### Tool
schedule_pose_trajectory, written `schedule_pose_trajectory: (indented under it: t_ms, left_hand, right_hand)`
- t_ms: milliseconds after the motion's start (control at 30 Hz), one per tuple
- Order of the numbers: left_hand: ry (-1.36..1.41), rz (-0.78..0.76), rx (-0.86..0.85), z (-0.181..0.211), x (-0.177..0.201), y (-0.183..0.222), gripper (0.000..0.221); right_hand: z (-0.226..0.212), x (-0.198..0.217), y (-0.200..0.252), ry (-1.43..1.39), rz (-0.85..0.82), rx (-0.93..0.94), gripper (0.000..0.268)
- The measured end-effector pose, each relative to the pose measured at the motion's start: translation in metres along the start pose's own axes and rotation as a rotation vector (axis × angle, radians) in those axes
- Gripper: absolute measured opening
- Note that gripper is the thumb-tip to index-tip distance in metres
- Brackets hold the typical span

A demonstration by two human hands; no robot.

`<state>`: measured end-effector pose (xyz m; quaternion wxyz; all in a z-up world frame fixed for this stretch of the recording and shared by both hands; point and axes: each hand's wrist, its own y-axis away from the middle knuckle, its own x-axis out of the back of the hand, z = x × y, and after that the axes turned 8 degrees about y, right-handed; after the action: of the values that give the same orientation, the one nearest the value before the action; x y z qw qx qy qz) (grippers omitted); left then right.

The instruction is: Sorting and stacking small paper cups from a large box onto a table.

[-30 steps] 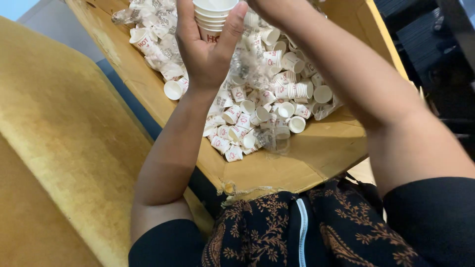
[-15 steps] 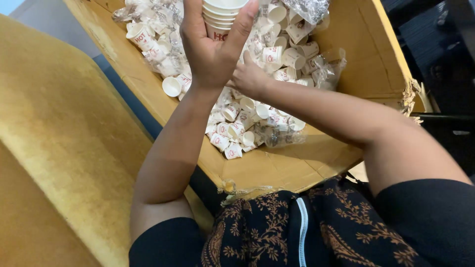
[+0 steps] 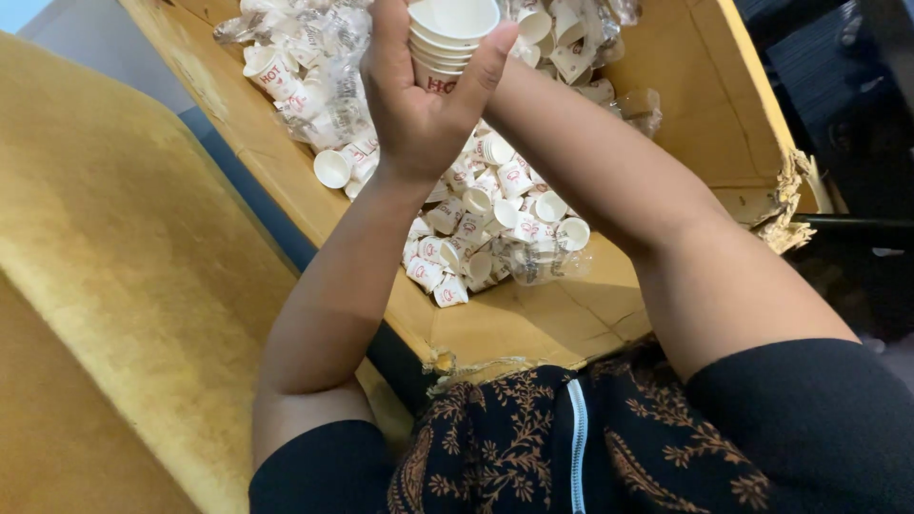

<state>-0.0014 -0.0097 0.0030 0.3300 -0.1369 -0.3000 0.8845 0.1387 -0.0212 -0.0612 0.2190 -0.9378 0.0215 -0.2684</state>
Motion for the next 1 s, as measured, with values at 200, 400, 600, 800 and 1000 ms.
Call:
schedule_pose_trajectory:
  t_ms: [200,400,600,800,1000]
  left_hand:
    - [-0.012,0.012,0.046,0.007,0.006,-0.008,0.039]
    - [-0.004,-0.039,-0.034,0.001,0.000,-0.003,0.040]
    - [-0.037,-0.030,0.019,-0.008,0.000,-0.004,0.036]
    - [-0.075,-0.069,-0.009,-0.006,0.002,-0.002,0.041]
    - [-0.109,-0.049,-0.046,-0.010,-0.001,-0.001,0.042]
  right_hand:
    - [-0.024,-0.005,0.006,-0.037,0.033,0.005,0.037]
    - [-0.036,-0.042,0.145,0.793,-1.041,-0.291,0.102]
    - [0.047,-0.077,0.222,0.690,-1.533,-0.263,0.083]
    - [-0.003,0.032,0.161,1.083,-1.222,-0.386,0.060]
    - [0.089,0.048,0.212,1.426,-1.342,-0.405,0.042]
